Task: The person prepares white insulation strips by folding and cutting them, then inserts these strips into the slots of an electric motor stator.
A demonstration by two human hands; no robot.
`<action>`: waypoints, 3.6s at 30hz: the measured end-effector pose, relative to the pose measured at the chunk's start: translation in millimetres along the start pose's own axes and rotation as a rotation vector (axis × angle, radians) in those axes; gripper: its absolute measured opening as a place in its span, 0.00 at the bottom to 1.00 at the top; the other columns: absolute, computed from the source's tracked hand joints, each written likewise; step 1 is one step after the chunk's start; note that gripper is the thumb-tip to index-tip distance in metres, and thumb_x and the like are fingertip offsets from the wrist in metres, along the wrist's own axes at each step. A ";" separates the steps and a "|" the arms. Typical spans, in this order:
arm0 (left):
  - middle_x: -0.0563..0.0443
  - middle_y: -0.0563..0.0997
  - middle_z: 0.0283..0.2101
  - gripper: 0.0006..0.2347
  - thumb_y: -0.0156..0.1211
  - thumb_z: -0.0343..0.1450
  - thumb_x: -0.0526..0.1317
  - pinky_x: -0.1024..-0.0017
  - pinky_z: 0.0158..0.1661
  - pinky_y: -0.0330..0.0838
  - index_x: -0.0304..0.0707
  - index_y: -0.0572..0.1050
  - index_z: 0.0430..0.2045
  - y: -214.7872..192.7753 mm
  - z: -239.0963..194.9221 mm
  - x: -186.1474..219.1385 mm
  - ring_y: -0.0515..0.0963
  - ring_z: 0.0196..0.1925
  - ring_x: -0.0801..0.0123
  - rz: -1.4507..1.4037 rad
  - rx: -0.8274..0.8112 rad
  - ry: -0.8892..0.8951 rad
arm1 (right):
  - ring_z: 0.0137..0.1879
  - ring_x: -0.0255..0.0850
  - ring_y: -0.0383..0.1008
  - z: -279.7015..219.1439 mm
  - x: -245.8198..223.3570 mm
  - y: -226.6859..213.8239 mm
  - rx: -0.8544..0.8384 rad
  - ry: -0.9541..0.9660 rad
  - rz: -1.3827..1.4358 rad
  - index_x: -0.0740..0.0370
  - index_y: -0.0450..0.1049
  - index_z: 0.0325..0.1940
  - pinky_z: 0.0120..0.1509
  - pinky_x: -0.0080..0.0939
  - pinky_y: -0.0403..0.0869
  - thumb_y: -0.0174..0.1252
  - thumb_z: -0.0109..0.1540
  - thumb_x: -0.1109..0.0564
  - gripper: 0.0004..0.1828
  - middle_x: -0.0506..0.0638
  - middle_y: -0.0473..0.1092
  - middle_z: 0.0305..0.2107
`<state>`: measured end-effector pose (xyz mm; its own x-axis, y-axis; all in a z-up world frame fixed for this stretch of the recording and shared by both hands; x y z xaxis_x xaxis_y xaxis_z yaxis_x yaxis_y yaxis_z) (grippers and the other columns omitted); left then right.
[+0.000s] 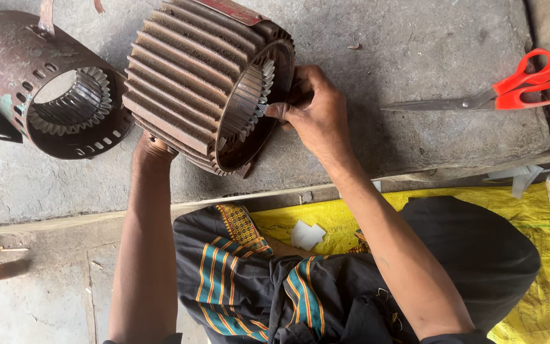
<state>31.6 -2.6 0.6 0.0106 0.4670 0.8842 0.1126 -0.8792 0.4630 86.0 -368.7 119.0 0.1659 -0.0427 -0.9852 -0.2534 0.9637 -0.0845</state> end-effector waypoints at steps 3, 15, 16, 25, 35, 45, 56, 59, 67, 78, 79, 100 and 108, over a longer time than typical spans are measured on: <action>0.46 0.85 0.47 0.21 0.74 0.69 0.45 0.70 0.43 0.82 0.30 0.78 0.50 0.4 1.2 1.5 0.84 0.45 0.69 0.004 0.006 0.010 | 0.35 0.34 0.84 3.0 0.5 2.6 0.011 0.005 0.006 0.60 0.74 0.48 0.31 0.34 0.81 0.72 0.58 0.55 0.18 0.49 0.80 0.33; 0.47 0.85 0.48 0.20 0.72 0.70 0.44 0.70 0.42 0.82 0.31 0.78 0.51 23.9 -6.7 2.5 0.84 0.45 0.69 0.071 0.079 0.067 | 0.37 0.36 0.81 0.0 -10.0 -0.6 0.027 -0.036 -0.022 0.63 0.74 0.49 0.37 0.35 0.82 0.78 0.52 0.56 0.26 0.50 0.78 0.33; 0.47 0.85 0.48 0.19 0.72 0.70 0.44 0.70 0.42 0.82 0.31 0.78 0.51 21.5 -4.3 0.9 0.84 0.45 0.70 0.061 0.074 0.067 | 0.37 0.35 0.82 1.2 -7.1 -0.5 0.008 0.044 0.032 0.63 0.74 0.49 0.36 0.35 0.82 0.76 0.52 0.56 0.26 0.49 0.78 0.33; 0.47 0.85 0.48 0.18 0.71 0.71 0.43 0.70 0.41 0.82 0.32 0.78 0.51 -9.6 -3.6 -14.7 0.84 0.45 0.70 0.000 0.052 0.026 | 0.36 0.33 0.81 -0.5 -6.1 0.9 -0.002 0.051 0.078 0.63 0.73 0.49 0.36 0.34 0.84 0.75 0.53 0.59 0.24 0.49 0.78 0.33; 0.47 0.85 0.48 0.17 0.69 0.72 0.42 0.70 0.41 0.82 0.32 0.78 0.52 -19.3 -10.9 -26.2 0.84 0.45 0.71 -0.089 0.011 0.035 | 0.31 0.33 0.81 -2.3 -10.9 7.0 0.075 0.031 -0.075 0.63 0.73 0.49 0.32 0.32 0.84 0.74 0.55 0.58 0.22 0.47 0.79 0.29; 0.44 0.85 0.46 0.17 0.72 0.73 0.43 0.69 0.36 0.82 0.31 0.79 0.51 -5.2 -11.3 -17.3 0.85 0.42 0.67 -0.134 -0.009 0.001 | 0.37 0.34 0.83 -3.4 -10.9 3.1 0.018 0.069 0.033 0.63 0.71 0.51 0.36 0.35 0.82 0.74 0.54 0.59 0.26 0.49 0.77 0.33; 0.44 0.82 0.49 0.22 0.73 0.69 0.48 0.67 0.39 0.75 0.33 0.77 0.53 -20.3 -13.5 -25.6 0.79 0.45 0.68 0.244 0.112 0.078 | 0.38 0.33 0.81 -4.5 -9.4 3.3 0.003 0.111 0.108 0.64 0.70 0.52 0.37 0.35 0.86 0.74 0.54 0.60 0.26 0.49 0.77 0.34; 0.43 0.81 0.51 0.24 0.70 0.69 0.49 0.66 0.42 0.74 0.33 0.76 0.54 -18.8 -15.2 -30.0 0.78 0.47 0.66 0.175 0.100 0.085 | 0.36 0.35 0.81 -3.4 -14.9 10.0 0.110 -0.094 -0.138 0.64 0.72 0.48 0.39 0.37 0.83 0.77 0.56 0.59 0.23 0.49 0.79 0.34; 0.40 0.78 0.56 0.27 0.63 0.70 0.55 0.61 0.49 0.72 0.32 0.74 0.57 4.6 -12.6 -16.4 0.75 0.54 0.60 0.112 0.052 0.079 | 0.37 0.34 0.82 -5.4 -10.4 4.4 0.057 0.046 -0.008 0.63 0.70 0.52 0.36 0.35 0.84 0.76 0.53 0.53 0.29 0.49 0.78 0.34; 0.35 0.73 0.63 0.33 0.53 0.71 0.62 0.54 0.59 0.68 0.32 0.70 0.62 0.1 -11.4 -23.1 0.72 0.63 0.53 0.078 0.059 0.081 | 0.38 0.34 0.81 -6.7 -8.8 4.9 0.025 0.083 0.086 0.65 0.71 0.53 0.38 0.35 0.86 0.75 0.54 0.54 0.28 0.51 0.77 0.35; 0.35 0.73 0.63 0.34 0.52 0.71 0.62 0.54 0.59 0.68 0.32 0.69 0.63 1.2 -12.3 -24.6 0.72 0.64 0.52 0.073 0.064 0.079 | 0.37 0.34 0.81 -6.0 -9.5 5.3 0.032 0.089 0.069 0.65 0.71 0.52 0.37 0.36 0.86 0.75 0.54 0.54 0.28 0.50 0.77 0.35; 0.27 0.46 0.80 0.55 0.73 0.67 0.58 0.48 0.76 0.55 0.38 0.31 0.77 259.4 -160.1 40.3 0.53 0.83 0.41 1.116 0.504 0.568 | 0.32 0.39 0.80 -243.6 61.2 -91.2 -0.119 0.179 -0.508 0.57 0.80 0.46 0.35 0.38 0.77 0.63 0.61 0.53 0.12 0.50 0.82 0.36; 0.25 0.40 0.81 0.50 0.67 0.72 0.44 0.53 0.78 0.57 0.40 0.25 0.77 248.2 -141.5 39.2 0.57 0.82 0.36 1.270 0.427 0.579 | 0.37 0.46 0.83 -260.0 88.2 -89.6 -0.141 0.252 -0.474 0.57 0.79 0.47 0.38 0.44 0.80 0.60 0.62 0.53 0.11 0.52 0.80 0.39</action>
<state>-80.6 -215.9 158.9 -0.0561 -0.7797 0.6237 0.6141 -0.5195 -0.5942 -124.4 -527.3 0.9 0.0644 -0.5418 -0.8380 -0.3341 0.7796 -0.5297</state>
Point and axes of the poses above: each hand's wrist, its own z-axis towards the middle knuckle, its own y-axis out of the palm, x = y × z, the point moved 3 cm from there along z, towards the middle knuckle
